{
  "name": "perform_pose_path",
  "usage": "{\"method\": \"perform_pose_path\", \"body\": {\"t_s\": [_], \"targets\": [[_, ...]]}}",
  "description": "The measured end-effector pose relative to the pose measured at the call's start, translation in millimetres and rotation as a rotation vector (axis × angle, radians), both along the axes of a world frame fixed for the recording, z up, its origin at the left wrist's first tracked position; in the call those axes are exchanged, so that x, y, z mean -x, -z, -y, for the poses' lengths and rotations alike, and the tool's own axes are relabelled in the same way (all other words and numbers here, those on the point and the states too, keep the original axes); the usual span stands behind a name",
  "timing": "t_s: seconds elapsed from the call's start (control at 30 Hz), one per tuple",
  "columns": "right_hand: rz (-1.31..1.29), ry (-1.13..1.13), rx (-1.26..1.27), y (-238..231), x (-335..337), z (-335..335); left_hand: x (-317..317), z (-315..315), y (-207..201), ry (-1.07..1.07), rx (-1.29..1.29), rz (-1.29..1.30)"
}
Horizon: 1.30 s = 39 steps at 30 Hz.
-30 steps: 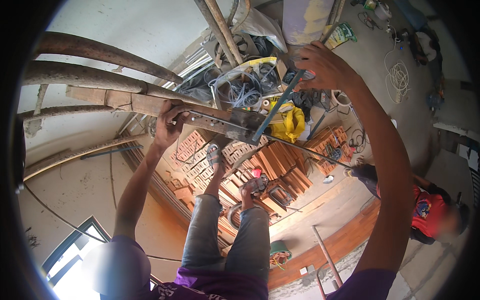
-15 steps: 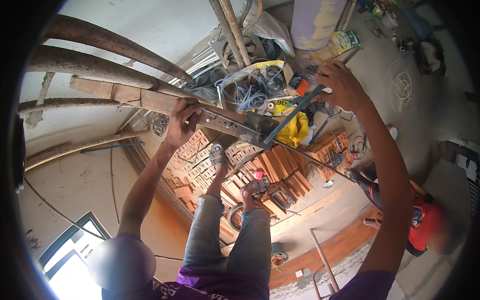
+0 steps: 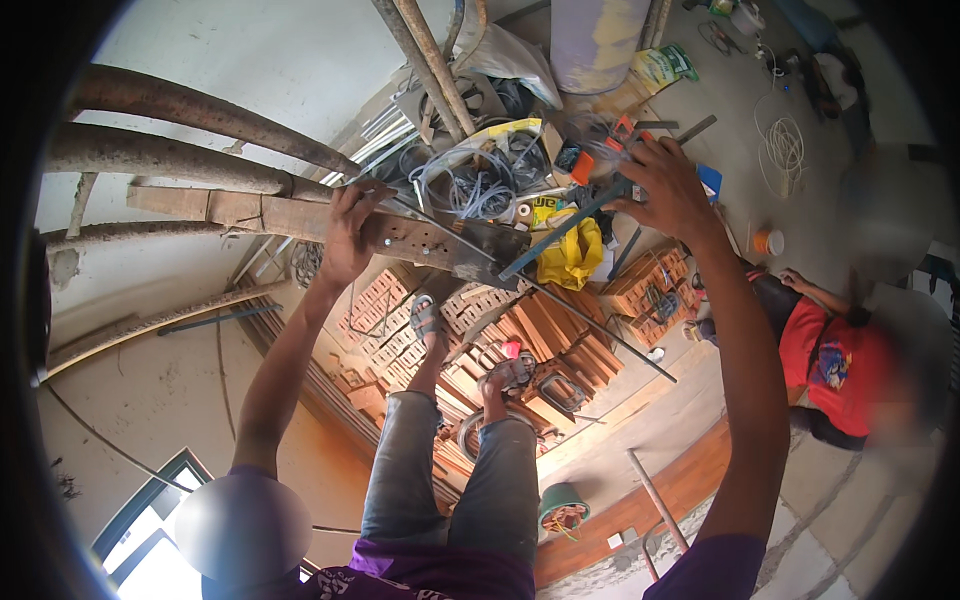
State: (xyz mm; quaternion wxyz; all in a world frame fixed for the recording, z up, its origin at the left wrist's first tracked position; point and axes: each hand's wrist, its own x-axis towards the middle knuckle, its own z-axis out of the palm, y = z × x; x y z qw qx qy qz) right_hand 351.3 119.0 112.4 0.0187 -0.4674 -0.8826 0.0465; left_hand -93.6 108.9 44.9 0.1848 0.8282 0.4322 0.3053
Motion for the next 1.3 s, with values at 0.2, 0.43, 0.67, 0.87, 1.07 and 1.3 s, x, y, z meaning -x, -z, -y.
{"method": "perform_pose_path", "body": {"t_s": [0.2, 0.43, 0.67, 0.87, 1.07, 1.3], "targets": [[0.008, 0.024, -0.001, -6.1, 4.1, 5.4, 1.5, -0.2, 7.6, 0.001, -0.039, -0.017], [-0.040, -0.010, -0.095, 1.8, 6.9, 5.6, -11.8, 35.3, -4.8, -0.262, -0.142, 0.095], [-0.060, -0.056, -0.221, 11.1, -10.1, 9.8, -157.0, 237.9, 29.2, -0.167, 0.931, 0.779], [-0.217, -0.081, -0.296, 18.7, -8.8, 5.2, -270.1, 243.6, 50.4, -0.163, 1.491, 1.449], [-0.155, -0.008, -0.274, 23.5, -22.6, 12.9, -261.1, 186.5, 30.7, -0.431, 1.317, 1.542], [-0.206, -0.010, -0.258, 27.6, -22.6, 9.7, -234.3, 149.8, 26.3, -0.184, 1.231, 1.914]]}}
